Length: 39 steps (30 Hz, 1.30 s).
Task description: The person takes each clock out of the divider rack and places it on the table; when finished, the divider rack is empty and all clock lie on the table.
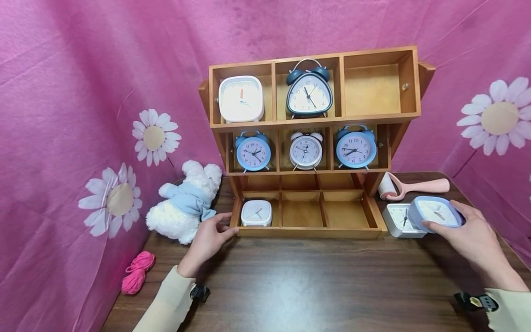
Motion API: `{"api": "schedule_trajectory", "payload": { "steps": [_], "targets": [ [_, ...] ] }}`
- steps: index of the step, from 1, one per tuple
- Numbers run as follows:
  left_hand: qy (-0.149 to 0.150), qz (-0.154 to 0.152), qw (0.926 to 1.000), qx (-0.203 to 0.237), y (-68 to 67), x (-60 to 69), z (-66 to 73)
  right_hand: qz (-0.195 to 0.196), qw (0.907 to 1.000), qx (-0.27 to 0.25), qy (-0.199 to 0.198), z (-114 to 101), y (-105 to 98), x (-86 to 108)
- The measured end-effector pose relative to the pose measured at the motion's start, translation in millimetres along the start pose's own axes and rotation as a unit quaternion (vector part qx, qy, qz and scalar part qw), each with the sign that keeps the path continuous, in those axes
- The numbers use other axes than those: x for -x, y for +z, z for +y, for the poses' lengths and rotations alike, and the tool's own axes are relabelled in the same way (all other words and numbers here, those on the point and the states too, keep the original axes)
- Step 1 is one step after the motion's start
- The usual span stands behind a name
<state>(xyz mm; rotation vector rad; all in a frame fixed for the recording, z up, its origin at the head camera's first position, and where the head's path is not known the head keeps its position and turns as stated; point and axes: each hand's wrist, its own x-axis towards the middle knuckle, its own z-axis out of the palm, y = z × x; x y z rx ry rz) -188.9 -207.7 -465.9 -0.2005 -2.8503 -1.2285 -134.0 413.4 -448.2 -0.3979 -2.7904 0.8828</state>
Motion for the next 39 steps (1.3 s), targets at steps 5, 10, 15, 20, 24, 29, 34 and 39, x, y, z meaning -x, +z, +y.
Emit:
{"api": "schedule_trajectory", "payload": {
  "steps": [5, 10, 15, 20, 24, 29, 34, 39],
  "targets": [
    [-0.01, -0.005, 0.9999, 0.008, 1.1, -0.7, 0.5, 0.001, 0.9999, -0.008, 0.007, 14.1, -3.9, -3.9],
    [0.028, -0.006, 0.9996, 0.009, 3.7, -3.6, -11.7, -0.001, 0.9996, -0.019, 0.023, 26.5, -7.4, -8.4],
    [0.006, -0.006, 0.9999, 0.006, 1.1, -0.3, -0.9, -0.002, 0.9987, -0.033, 0.038, 34.0, -10.4, -9.0],
    [0.035, 0.002, 0.9993, 0.008, 6.4, -5.5, -16.0, -0.007, 0.9989, -0.026, 0.037, 42.7, -11.9, -11.6],
    [0.048, 0.001, 0.9989, 0.002, 12.7, -13.5, -36.4, -0.013, 0.9993, -0.021, 0.028, 49.7, -9.4, -15.2],
    [0.056, 0.002, 0.9984, -0.001, 12.6, -14.8, -39.8, -0.032, 0.9991, -0.017, 0.024, 57.1, -6.6, -19.1],
    [0.047, 0.002, 0.9989, 0.003, 8.9, -12.1, -34.0, -0.056, 0.9979, -0.017, 0.025, 58.7, -9.0, -24.9],
    [0.054, 0.003, 0.9985, 0.004, 7.0, -8.7, -29.4, -0.071, 0.9968, -0.017, 0.032, 60.4, -9.3, -26.3]
  ]
}}
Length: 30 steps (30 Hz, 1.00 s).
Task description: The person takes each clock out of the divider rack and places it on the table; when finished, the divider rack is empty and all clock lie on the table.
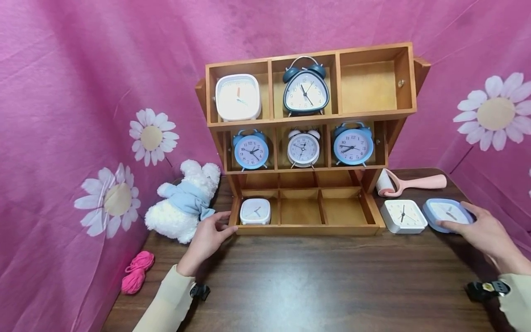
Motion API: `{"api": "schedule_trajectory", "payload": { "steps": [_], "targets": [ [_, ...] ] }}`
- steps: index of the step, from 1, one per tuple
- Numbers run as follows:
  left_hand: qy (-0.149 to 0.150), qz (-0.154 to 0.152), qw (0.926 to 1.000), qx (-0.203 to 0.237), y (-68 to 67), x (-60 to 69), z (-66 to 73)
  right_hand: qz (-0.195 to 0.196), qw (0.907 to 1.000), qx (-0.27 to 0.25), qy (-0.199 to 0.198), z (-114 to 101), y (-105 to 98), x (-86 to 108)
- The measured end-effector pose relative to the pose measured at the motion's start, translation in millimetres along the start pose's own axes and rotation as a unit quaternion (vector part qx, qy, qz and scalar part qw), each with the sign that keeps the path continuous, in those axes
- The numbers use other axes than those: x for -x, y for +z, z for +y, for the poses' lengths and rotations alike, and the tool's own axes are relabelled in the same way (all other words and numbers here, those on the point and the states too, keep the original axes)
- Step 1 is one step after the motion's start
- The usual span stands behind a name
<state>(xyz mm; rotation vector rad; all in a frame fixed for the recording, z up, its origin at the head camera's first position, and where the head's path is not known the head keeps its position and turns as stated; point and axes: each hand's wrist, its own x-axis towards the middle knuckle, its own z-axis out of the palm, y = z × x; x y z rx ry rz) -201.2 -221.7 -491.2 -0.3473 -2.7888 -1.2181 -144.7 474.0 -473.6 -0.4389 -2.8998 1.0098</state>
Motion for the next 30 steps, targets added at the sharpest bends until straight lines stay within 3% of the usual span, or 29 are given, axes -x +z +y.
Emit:
{"api": "schedule_trajectory", "payload": {
  "steps": [3, 10, 20, 24, 28, 30],
  "targets": [
    [0.0, 0.002, 1.0, 0.005, -1.7, 1.6, 4.1, -0.002, 1.0, -0.005, 0.003, 1.7, -0.7, 0.3],
    [0.001, -0.004, 1.0, 0.002, 3.7, -2.2, -9.3, -0.013, 0.9999, -0.006, 0.006, 5.2, -4.3, 3.8],
    [-0.028, -0.009, 0.9996, -0.004, 7.5, -6.7, -20.3, 0.022, 0.9989, -0.04, 0.014, 2.5, -8.0, 7.1],
    [-0.02, -0.003, 0.9998, 0.001, 4.6, -3.8, -10.8, 0.047, 0.9964, -0.066, 0.025, -1.6, -7.7, 10.0],
    [-0.035, -0.003, 0.9994, 0.001, -3.1, 2.6, 16.4, 0.056, 0.9931, -0.101, 0.023, -8.8, -7.4, 9.6],
    [-0.034, -0.003, 0.9994, 0.0, -2.6, 2.4, 15.7, 0.061, 0.9919, -0.109, 0.02, -13.6, -7.0, 10.4]
  ]
}}
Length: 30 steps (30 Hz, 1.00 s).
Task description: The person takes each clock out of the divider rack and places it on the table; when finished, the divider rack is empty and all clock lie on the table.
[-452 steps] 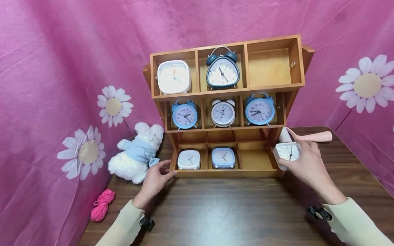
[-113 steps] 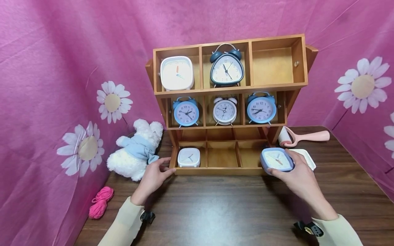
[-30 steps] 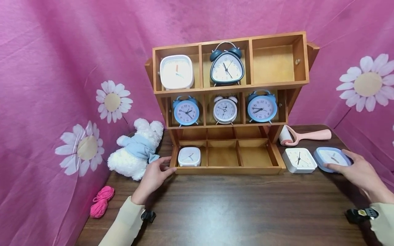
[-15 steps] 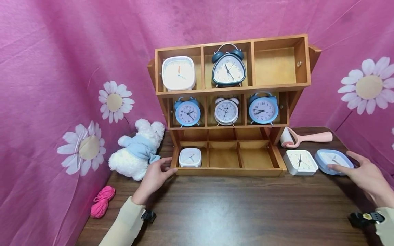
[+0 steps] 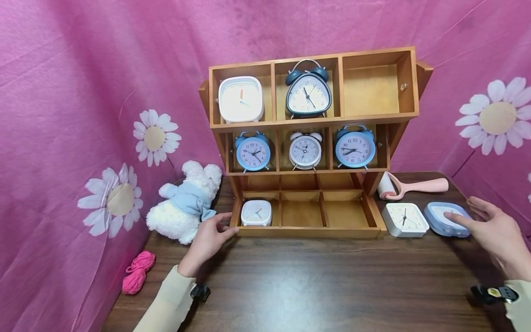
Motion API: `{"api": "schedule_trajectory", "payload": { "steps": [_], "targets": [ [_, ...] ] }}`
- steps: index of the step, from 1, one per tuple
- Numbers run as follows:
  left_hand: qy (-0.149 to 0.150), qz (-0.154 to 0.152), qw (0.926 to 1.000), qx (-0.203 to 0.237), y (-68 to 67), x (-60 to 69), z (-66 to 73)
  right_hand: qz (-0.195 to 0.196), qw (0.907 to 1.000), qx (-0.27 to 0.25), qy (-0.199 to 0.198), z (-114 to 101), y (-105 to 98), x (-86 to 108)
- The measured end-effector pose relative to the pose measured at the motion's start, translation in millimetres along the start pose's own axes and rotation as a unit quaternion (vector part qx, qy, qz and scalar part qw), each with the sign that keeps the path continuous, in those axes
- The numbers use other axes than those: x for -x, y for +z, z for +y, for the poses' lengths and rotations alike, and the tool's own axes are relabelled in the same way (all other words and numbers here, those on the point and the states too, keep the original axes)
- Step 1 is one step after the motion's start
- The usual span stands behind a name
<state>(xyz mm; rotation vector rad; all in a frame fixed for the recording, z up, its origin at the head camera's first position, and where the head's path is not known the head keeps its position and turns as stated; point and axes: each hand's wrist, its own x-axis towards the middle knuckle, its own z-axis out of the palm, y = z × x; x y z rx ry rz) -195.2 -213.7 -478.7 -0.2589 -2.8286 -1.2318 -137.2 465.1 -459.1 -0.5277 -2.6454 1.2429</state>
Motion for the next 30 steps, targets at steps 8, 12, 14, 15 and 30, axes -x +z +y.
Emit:
{"api": "schedule_trajectory", "payload": {
  "steps": [8, 12, 14, 15, 30],
  "targets": [
    [0.028, 0.004, 0.9996, 0.005, 9.9, -7.9, -33.5, 0.018, 0.9997, -0.002, -0.018, -21.0, 4.9, 11.0],
    [0.027, 0.003, 0.9996, 0.004, 7.1, -6.2, -25.5, 0.009, 0.9997, 0.0, -0.023, -32.0, 5.9, 14.2],
    [0.025, 0.0, 0.9997, 0.005, 4.4, -4.3, -18.0, 0.006, 0.9996, 0.007, -0.026, -38.3, 6.2, 15.9],
    [0.027, 0.001, 0.9996, 0.003, 4.7, -4.5, -17.9, 0.005, 0.9996, 0.01, -0.026, -41.9, 6.4, 16.7],
    [0.014, -0.002, 0.9999, -0.005, 6.2, -7.2, -23.1, -0.013, 0.9964, -0.03, -0.079, -86.5, 19.6, 33.3]
  ]
}}
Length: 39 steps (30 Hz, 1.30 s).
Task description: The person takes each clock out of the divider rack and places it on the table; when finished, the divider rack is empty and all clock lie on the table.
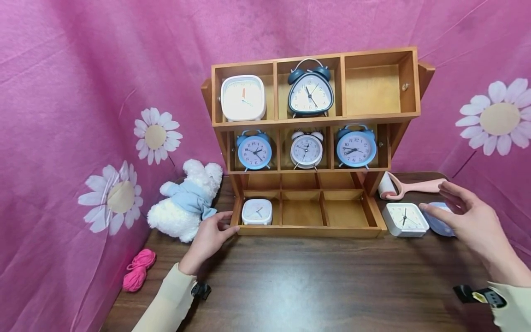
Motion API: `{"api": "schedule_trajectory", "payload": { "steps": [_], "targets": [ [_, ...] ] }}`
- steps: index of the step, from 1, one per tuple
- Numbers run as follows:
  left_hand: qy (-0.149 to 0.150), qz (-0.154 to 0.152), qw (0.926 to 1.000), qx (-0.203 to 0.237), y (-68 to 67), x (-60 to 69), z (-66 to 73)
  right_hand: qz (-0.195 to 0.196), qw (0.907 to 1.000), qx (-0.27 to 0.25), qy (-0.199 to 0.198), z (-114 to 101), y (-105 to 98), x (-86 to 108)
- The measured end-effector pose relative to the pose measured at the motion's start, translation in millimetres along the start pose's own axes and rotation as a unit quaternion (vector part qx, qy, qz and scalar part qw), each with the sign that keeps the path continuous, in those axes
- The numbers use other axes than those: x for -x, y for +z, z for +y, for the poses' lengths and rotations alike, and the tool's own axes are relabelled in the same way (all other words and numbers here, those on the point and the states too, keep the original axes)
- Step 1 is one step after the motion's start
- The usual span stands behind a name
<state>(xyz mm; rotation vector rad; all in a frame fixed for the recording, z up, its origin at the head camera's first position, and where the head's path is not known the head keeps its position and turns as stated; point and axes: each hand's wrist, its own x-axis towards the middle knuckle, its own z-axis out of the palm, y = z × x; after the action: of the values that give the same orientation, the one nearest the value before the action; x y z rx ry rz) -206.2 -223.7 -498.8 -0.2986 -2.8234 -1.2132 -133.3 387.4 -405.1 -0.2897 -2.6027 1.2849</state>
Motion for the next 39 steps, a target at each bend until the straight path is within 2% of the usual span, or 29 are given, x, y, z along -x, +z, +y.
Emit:
{"api": "schedule_trajectory", "payload": {
  "steps": [3, 6, 8, 14, 16, 19, 24, 27, 31, 34, 36, 37, 39],
  "targets": [
    [0.005, -0.001, 1.0, -0.003, 1.1, -0.8, -2.7, -0.003, 0.9994, -0.031, -0.013, -6.2, 7.7, 4.2],
    [0.024, 0.002, 0.9997, -0.004, 1.1, -0.4, -3.8, -0.007, 0.9976, -0.062, -0.031, -10.5, 17.2, 9.2],
    [0.027, 0.002, 0.9996, -0.004, -0.7, 1.3, 0.7, -0.013, 0.9968, -0.07, -0.038, -12.8, 23.9, 12.9],
    [-0.014, -0.001, 0.9999, -0.004, -9.7, 8.4, 29.4, -0.049, 0.9972, -0.029, -0.049, -20.2, 43.7, 20.6],
    [-0.015, -0.001, 0.9999, -0.001, -11.6, 10.4, 36.1, -0.058, 0.9968, -0.025, -0.048, -22.5, 49.8, 21.4],
    [-0.007, 0.002, 1.0, -0.006, -10.9, 10.3, 34.6, -0.069, 0.9953, -0.046, -0.051, -25.2, 56.6, 22.7],
    [0.018, 0.004, 0.9998, -0.007, -6.2, 5.4, 16.7, -0.078, 0.9908, -0.079, -0.078, -30.7, 65.5, 26.2],
    [0.017, 0.005, 0.9998, -0.006, -7.2, 6.5, 21.2, -0.078, 0.9887, -0.09, -0.091, -33.5, 72.2, 27.5],
    [-0.022, 0.003, 0.9997, -0.01, -10.8, 10.5, 38.3, -0.08, 0.9885, -0.08, -0.1, -35.9, 81.5, 29.2],
    [-0.041, -0.001, 0.999, -0.016, -11.0, 11.1, 41.3, -0.095, 0.9876, -0.076, -0.099, -40.5, 88.5, 32.5],
    [-0.033, 0.0, 0.9994, -0.012, -11.7, 11.7, 40.7, -0.107, 0.987, -0.074, -0.095, -45.2, 93.4, 35.6],
    [-0.017, 0.002, 0.9998, -0.01, -9.6, 10.1, 33.3, -0.113, 0.9861, -0.078, -0.094, -47.8, 96.0, 37.3],
    [-0.003, 0.004, 1.0, -0.004, -9.4, 10.3, 29.5, -0.122, 0.9852, -0.078, -0.092, -52.6, 101.6, 40.1]
  ]
}}
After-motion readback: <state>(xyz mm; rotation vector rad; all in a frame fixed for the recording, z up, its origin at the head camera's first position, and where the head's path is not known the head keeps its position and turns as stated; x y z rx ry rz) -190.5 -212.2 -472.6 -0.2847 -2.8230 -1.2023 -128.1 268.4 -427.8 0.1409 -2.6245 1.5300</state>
